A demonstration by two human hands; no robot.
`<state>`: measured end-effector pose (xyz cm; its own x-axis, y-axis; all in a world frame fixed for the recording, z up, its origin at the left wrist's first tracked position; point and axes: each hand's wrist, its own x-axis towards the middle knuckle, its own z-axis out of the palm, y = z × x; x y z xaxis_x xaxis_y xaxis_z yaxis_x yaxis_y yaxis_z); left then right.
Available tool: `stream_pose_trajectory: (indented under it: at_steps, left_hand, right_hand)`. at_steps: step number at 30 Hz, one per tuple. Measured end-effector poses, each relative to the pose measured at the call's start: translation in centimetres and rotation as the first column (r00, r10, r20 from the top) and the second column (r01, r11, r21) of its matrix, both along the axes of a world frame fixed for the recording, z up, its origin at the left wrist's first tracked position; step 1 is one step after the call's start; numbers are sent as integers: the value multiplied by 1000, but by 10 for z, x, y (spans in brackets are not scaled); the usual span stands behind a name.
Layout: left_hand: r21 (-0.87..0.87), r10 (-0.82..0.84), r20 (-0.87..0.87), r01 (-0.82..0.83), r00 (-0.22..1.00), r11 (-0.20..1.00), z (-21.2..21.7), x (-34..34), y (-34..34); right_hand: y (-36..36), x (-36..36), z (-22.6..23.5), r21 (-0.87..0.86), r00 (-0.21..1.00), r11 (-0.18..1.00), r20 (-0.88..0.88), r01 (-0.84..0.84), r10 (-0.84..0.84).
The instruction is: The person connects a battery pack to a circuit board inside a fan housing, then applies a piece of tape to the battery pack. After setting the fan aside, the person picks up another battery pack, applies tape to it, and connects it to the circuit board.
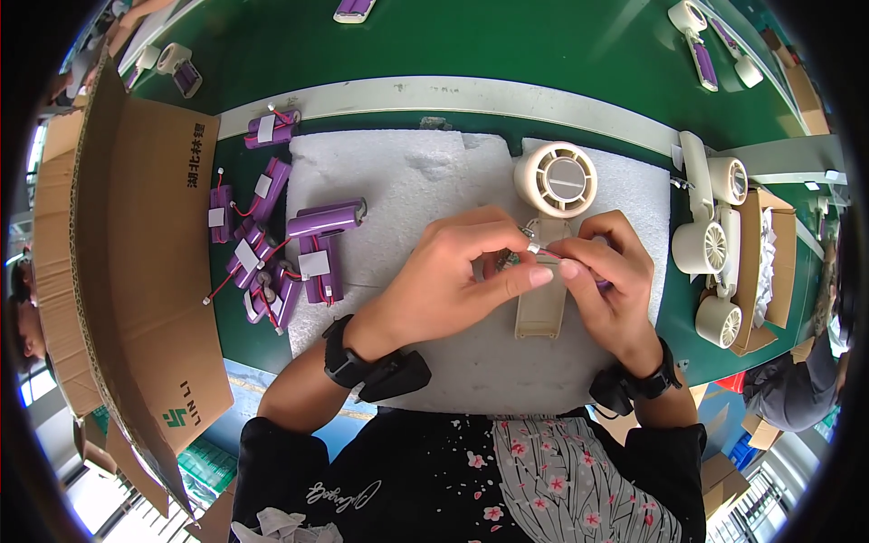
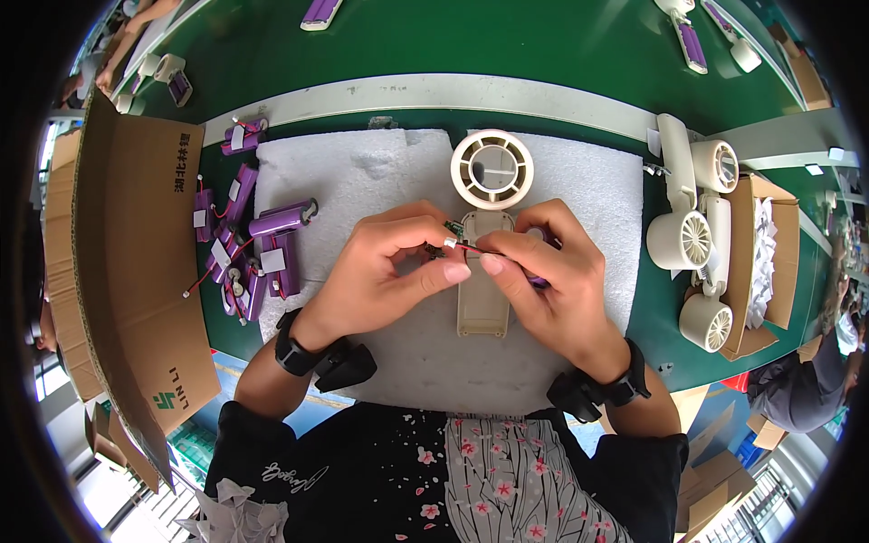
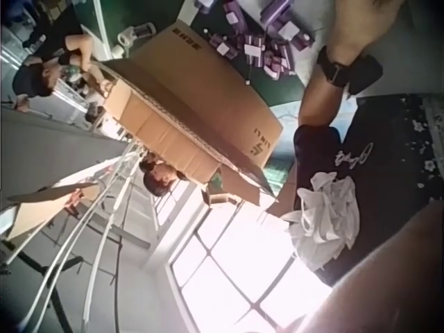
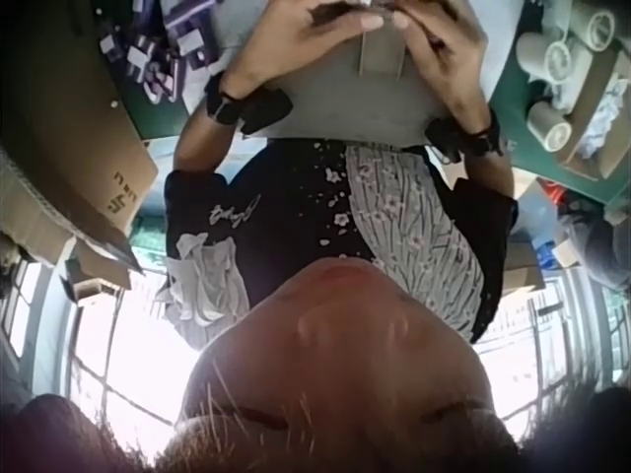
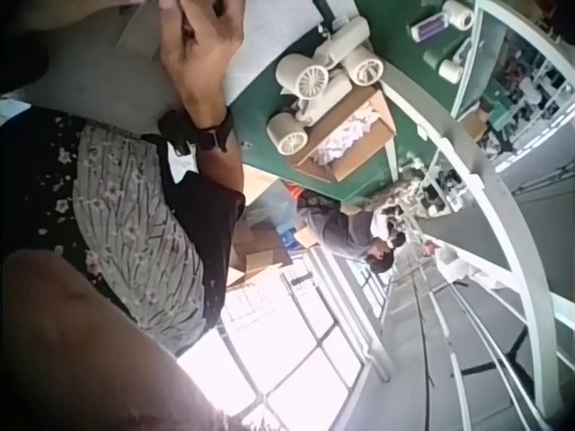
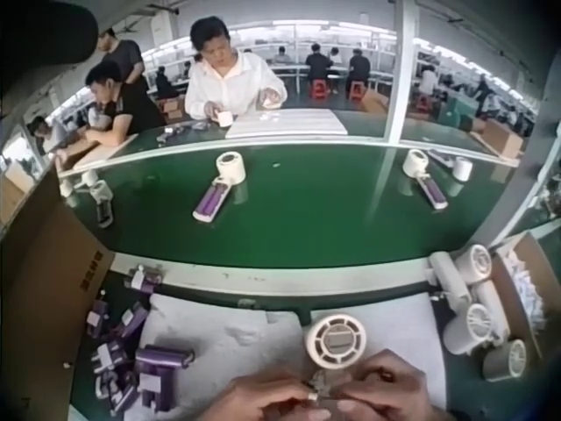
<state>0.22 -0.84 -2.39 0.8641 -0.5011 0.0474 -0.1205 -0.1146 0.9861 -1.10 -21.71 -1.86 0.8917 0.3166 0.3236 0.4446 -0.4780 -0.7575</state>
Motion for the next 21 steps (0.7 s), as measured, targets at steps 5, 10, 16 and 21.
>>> stream_pose_trajectory:
  at_steps: [5,10,16,21]
  left_hand:
    - [-33,8,-77,-11,997,999,-1,1,2]
    - [-122,15,-211,-41,977,992,0,-2,0]
    - [-66,16,-95,-22,995,998,1,-1,2]
    - [-4,-22,23,22,1000,1000,1,2,4]
  right_hand:
    - [2,-1,4,-95,998,995,62,-9,15]
    - [2,-1,3,-155,991,988,130,-19,39]
    - [4,1,3,-134,999,990,37,-30,35]
    - [6,0,1,-90,1000,996,-5,2,-3]
